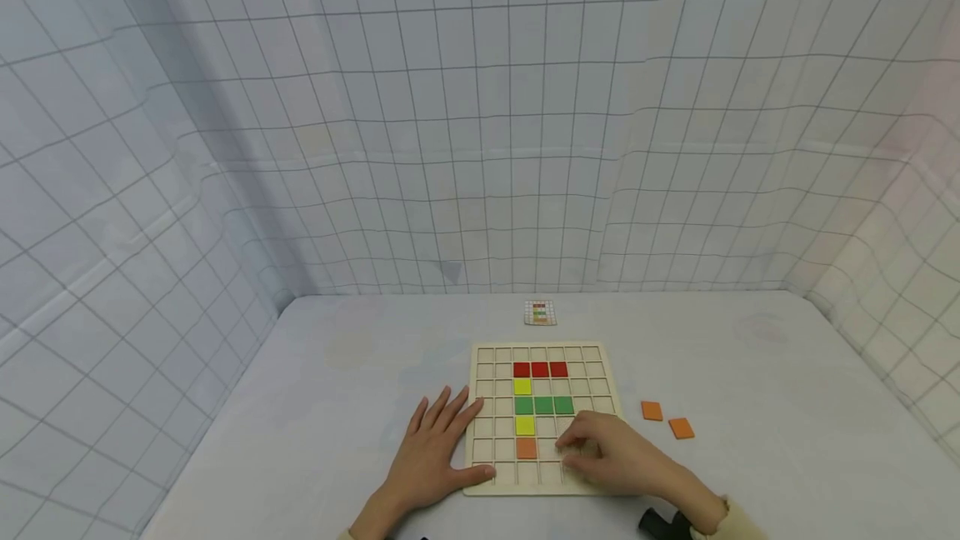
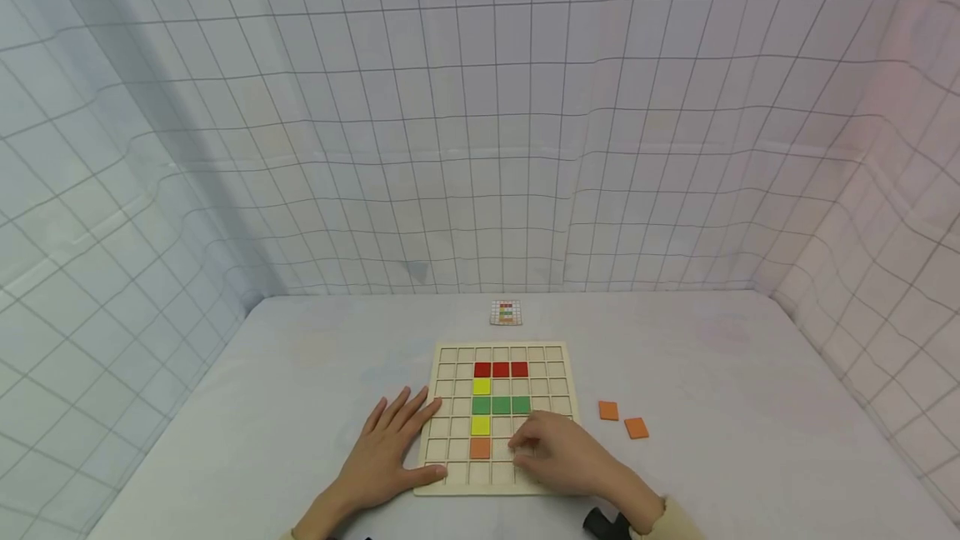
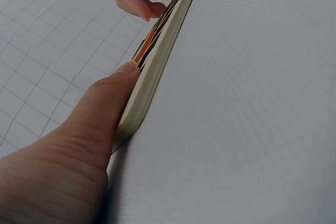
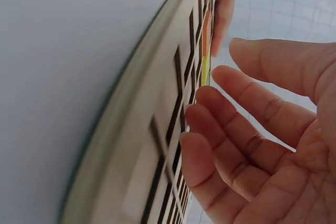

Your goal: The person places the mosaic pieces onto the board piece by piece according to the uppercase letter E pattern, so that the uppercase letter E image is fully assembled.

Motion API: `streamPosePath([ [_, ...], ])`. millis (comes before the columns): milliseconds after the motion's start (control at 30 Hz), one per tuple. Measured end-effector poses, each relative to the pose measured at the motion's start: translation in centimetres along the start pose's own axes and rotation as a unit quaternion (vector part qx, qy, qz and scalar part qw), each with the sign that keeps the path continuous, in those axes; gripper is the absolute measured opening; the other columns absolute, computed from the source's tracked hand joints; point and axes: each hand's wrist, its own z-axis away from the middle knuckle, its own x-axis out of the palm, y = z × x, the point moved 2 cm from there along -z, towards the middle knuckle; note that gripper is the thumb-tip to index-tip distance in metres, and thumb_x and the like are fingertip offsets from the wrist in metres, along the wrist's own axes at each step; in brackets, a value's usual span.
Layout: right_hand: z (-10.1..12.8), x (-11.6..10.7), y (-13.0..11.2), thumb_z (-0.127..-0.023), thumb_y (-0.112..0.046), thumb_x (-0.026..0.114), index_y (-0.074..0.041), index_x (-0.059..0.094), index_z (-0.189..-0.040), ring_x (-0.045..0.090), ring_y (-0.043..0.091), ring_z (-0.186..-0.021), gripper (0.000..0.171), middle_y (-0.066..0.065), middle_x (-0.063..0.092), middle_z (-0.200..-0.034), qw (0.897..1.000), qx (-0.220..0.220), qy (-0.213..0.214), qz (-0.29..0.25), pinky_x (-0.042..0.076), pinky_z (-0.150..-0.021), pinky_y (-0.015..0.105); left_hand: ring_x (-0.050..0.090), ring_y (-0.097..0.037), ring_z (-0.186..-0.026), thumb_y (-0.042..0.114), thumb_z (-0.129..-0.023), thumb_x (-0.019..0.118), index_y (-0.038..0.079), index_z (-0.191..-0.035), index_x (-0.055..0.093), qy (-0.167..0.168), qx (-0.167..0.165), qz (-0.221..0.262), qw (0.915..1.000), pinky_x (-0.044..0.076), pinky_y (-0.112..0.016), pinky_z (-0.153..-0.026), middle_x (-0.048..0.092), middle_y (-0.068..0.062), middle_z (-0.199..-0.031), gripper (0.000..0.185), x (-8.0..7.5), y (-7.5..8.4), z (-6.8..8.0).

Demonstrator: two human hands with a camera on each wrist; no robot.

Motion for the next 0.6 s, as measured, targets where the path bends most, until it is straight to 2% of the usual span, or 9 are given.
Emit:
streamPosePath([
  [133,1.1,-0.7,0.7,-0.090,-0.024,0.068,-0.019,0.070,-0.097,0.053,0.003,-0.079,0.009,-0.017,0.059,-0.090,1.000,0.006,0.026,0.007,0.047,-0.067,0.024,0.013,-0.025,-0.142,0.081,-0.077,0.045,0.025,-0.148,0.036,0.001,0.001,0.000,1.0000,0.006,-0.051,-0.110,0.027,0.000,-0.153,0.091,0.1,-0.1,0.0],
  [333,2.5,-2.1,2.1,-0.087,-0.020,0.070,-0.020,0.069,-0.091,0.054,0.001,-0.076,0.004,-0.019,0.059,-0.088,0.994,0.042,0.084,0.057,0.048,-0.064,0.024,0.014,-0.026,-0.142,0.080,-0.077,0.046,0.025,-0.148,0.036,0.002,0.004,0.002,1.0000,0.006,-0.051,-0.110,0.028,0.000,-0.153,0.091,0.1,-0.1,0.0],
  [433,2.9,-2.9,2.7,-0.085,-0.018,0.073,-0.021,0.069,-0.088,0.053,0.001,-0.073,0.005,-0.019,0.059,-0.085,0.984,0.089,0.119,0.096,0.047,-0.062,0.024,0.014,-0.026,-0.142,0.080,-0.077,0.046,0.025,-0.148,0.036,0.002,0.004,0.003,1.0000,0.006,-0.051,-0.110,0.028,0.000,-0.153,0.091,0.1,-0.1,0.0],
  [533,3.2,-3.7,3.1,-0.083,-0.019,0.074,-0.022,0.070,-0.087,0.053,0.003,-0.073,0.007,-0.016,0.059,-0.083,0.970,0.147,0.142,0.128,0.046,-0.062,0.026,0.014,-0.026,-0.142,0.080,-0.077,0.046,0.025,-0.148,0.036,0.000,0.002,0.005,1.0000,0.006,-0.051,-0.110,0.028,0.000,-0.153,0.091,0.1,-0.1,0.0],
  [600,3.4,-4.2,3.3,-0.081,-0.018,0.076,-0.019,0.071,-0.089,0.053,0.006,-0.072,0.009,-0.013,0.059,-0.081,0.962,0.167,0.156,0.151,0.045,-0.061,0.028,0.013,-0.026,-0.142,0.080,-0.077,0.046,0.025,-0.148,0.036,-0.003,0.001,0.006,1.0000,0.006,-0.051,-0.110,0.027,0.000,-0.154,0.091,0.0,-0.1,0.0],
])
